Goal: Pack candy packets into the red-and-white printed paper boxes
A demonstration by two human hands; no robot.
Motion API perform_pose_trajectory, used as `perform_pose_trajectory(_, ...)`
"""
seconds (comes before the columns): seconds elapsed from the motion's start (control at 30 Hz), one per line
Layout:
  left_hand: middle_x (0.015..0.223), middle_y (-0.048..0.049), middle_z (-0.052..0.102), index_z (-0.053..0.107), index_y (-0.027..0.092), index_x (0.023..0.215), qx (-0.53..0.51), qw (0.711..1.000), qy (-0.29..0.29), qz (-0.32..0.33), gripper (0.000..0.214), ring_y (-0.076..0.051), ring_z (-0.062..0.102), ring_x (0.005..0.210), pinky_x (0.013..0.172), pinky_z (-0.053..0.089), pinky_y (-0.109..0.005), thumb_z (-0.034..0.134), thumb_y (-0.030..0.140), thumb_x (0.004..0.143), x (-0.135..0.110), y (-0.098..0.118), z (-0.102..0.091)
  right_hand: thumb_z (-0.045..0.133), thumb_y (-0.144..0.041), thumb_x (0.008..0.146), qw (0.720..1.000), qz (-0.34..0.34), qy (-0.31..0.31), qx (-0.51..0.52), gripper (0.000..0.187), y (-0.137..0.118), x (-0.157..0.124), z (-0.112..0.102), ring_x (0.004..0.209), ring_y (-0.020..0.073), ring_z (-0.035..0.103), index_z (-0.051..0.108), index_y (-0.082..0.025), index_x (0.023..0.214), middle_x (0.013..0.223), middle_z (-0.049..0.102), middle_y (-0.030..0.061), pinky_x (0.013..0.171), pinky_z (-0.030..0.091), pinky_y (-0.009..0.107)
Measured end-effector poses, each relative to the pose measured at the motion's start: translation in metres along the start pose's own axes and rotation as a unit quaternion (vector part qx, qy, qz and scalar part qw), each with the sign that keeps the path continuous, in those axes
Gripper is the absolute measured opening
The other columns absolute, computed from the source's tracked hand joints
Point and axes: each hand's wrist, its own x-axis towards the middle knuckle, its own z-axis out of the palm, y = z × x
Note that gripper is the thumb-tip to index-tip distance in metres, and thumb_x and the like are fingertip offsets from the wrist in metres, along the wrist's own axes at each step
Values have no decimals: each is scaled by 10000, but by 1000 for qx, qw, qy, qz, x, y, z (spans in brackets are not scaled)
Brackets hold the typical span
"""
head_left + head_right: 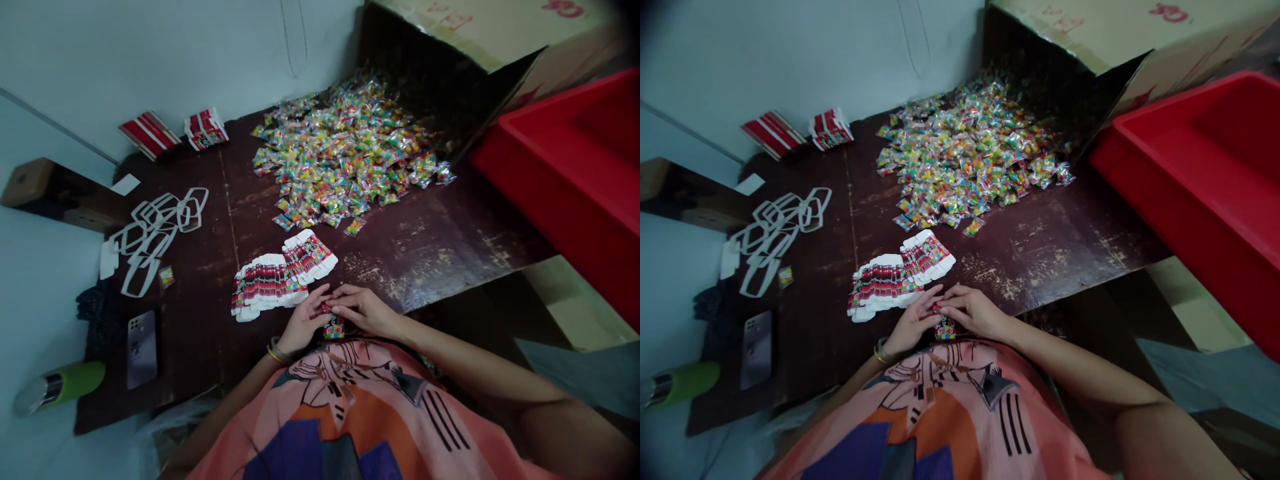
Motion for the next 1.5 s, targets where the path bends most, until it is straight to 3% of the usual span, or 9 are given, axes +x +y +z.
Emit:
perform_pose_trajectory(0.17,1092,-64,600,298,230,1449,138,990,-9,31,824,-170,584,999,915,431,-305,633,111,705,6,12,-4,523,-325,926,987,-77,-70,-120,285,6,9,-20,1031,202,527,661,-242,1162,1103,599,91,901,449,356)
perform_pose_trajectory(0.4,787,4,668,720,212,866,462,875,-146,9,331,-161,582,716,682,428,-238,696,73,566,11,72,-45,541,-263,897,902,16,127,-413,371,77,70,-96,1128,302,445,561,-147,1249,1278,516,162,933,381,446)
perform_pose_trajectory(0.5,788,-6,666,664,182,838,395,913,-103,-16,220,-169,603,726,665,453,-250,705,145,625,12,77,-53,446,-155,908,888,18,118,-445,308,92,52,-88,1021,267,490,579,-136,1185,1178,579,152,881,395,391)
perform_pose_trajectory(0.6,961,-66,677,547,169,1103,180,982,-29,-50,425,-175,648,763,689,510,-298,689,225,705,20,61,-42,436,-145,902,895,16,103,-433,272,89,22,-65,903,251,497,605,-154,1115,985,631,119,822,398,369)
perform_pose_trajectory(0.73,1096,-123,660,506,163,1143,31,996,56,-55,483,-175,678,773,706,549,-324,713,248,715,33,33,-20,443,-137,896,916,25,116,-382,260,71,5,-46,950,255,485,626,-181,1075,1022,622,111,846,398,380)
perform_pose_trajectory(1.0,943,-79,673,512,153,1111,47,995,52,-67,468,-158,659,733,603,575,-282,709,165,686,32,23,-12,448,-207,932,907,41,106,-405,397,60,4,-17,1205,310,404,486,-204,1327,1320,517,136,947,338,473)
perform_pose_trajectory(1.17,888,-52,645,484,172,1107,44,994,73,-72,434,-139,640,671,488,523,-212,669,217,718,32,20,-13,427,-165,921,975,18,53,-216,321,40,-21,11,971,230,537,542,-190,1220,1110,627,115,881,417,391)
perform_pose_trajectory(1.33,842,-26,618,521,173,1077,64,994,61,-60,408,-116,617,628,449,489,-180,682,289,721,34,13,2,475,-334,925,978,84,173,77,230,12,3,3,843,168,591,502,-233,1130,963,619,31,769,474,290)
perform_pose_trajectory(1.5,861,-37,630,513,161,1140,84,994,67,-24,464,-130,605,624,438,490,-206,679,270,720,31,13,19,559,-327,877,960,32,279,6,115,15,40,-14,1040,217,538,581,-221,914,1091,602,66,944,407,363)
